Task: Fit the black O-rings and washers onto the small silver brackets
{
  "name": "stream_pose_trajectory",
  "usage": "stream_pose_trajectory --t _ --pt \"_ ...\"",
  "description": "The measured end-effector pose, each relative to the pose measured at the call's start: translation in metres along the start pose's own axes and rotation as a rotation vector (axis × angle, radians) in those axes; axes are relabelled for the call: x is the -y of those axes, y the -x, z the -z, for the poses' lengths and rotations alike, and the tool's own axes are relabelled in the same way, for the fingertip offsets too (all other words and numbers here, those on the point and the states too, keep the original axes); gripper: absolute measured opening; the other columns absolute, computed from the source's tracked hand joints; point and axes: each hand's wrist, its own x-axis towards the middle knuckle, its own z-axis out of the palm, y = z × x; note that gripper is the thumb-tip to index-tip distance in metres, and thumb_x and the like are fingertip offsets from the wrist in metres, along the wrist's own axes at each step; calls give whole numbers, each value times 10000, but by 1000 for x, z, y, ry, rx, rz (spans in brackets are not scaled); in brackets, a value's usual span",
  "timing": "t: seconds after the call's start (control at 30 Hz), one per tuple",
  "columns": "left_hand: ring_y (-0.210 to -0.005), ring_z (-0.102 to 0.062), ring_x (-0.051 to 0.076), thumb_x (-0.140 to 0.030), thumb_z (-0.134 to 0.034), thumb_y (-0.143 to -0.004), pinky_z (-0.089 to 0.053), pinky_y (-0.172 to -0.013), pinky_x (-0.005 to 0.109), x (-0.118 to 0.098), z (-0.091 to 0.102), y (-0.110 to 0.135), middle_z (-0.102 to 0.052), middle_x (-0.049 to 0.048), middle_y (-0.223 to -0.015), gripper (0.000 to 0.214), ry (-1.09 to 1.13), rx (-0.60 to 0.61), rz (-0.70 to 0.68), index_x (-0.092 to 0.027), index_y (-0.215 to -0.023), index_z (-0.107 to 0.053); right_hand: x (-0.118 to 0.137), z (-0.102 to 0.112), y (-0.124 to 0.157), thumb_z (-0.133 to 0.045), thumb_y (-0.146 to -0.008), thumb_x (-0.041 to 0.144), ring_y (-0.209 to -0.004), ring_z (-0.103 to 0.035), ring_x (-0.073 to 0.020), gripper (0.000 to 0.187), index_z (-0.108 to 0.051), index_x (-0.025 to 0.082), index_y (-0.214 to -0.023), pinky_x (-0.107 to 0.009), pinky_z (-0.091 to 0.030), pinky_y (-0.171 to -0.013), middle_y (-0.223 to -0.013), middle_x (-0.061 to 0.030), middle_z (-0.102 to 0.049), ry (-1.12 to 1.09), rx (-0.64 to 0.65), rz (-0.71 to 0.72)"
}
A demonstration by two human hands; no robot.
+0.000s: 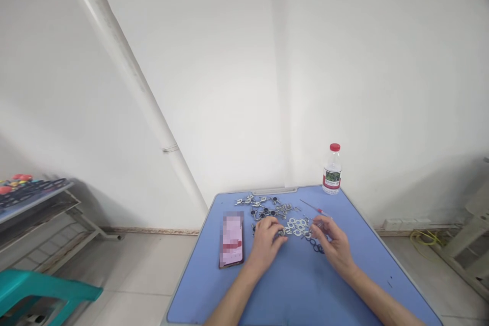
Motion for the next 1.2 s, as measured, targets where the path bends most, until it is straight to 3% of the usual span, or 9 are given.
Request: stream_pose_trajectory --t 0.13,0.27,0.5,0.7,0.83,0.93,1.03,1.2 --pt "-1224 -467 264 -227 -559 -871 -341 -1035 491 22 11 -14 -542 84 -1269 123 -49 -77 137 -206 -969 -631 -2 2 -2 -579 -912 352 -602 -585 -149 189 -582 192 -1011 -286 -580 -567 -763 -18 -595 -16 -23 12" --pt "-1370 -334 290 -274 -549 -873 -249 -1106 516 41 16 -24 -484 95 -1385 150 -94 51 294 -206 -974 -636 -2 2 -2 -576 -913 363 -588 -576 -146 193 -592 189 -994 -278 -568 -549 -747 -21 -603 10 -26 35" --pt "-1388 -332 281 -264 -523 -876 -297 -1107 477 50 15 -21 -555 95 -1325 166 -72 119 293 -202 -976 -640 -1 5 -6 -564 -917 387 -547 -548 -132 215 -589 186 -985 -258 -538 -514 -710 -3 -585 24 -17 24" --pt "-1404 -311 273 -254 -518 -872 -297 -1119 457 36 11 -6 -530 98 -1355 171 -2 135 282 -196 -976 -641 4 5 -6 -541 -932 360 -536 -531 -131 175 -573 194 -975 -253 -501 -501 -706 -4 -585 56 15 54" --pt "-1352 -389 263 -291 -528 -873 -361 -1070 440 24 15 -4 -552 92 -1324 173 7 134 245 -212 -963 -653 5 6 -5 -541 -933 358 -533 -525 -130 171 -571 195 -970 -252 -490 -497 -709 -7 -587 68 22 55" --pt "-1193 -515 245 -321 -519 -884 -421 -992 409 25 30 -14 -583 82 -1254 213 -178 104 222 -219 -997 -668 4 6 -5 -534 -937 357 -528 -515 -130 172 -568 193 -975 -251 -478 -498 -685 2 -568 74 32 56" --pt "-1119 -514 259 -280 -512 -882 -394 -971 436 37 51 -33 -622 71 -1133 244 -299 96 270 -215 -1054 -671 4 6 -4 -531 -937 355 -538 -518 -131 172 -566 192 -980 -249 -470 -504 -694 0 -572 81 44 56" --pt "-1073 -519 266 -179 -556 -841 -344 -957 413 58 63 -58 -663 59 -1078 203 -450 204 311 -227 -952 -720 1 5 -3 -521 -941 343 -551 -527 -128 160 -560 198 -995 -243 -474 -533 -698 3 -574 95 61 78"
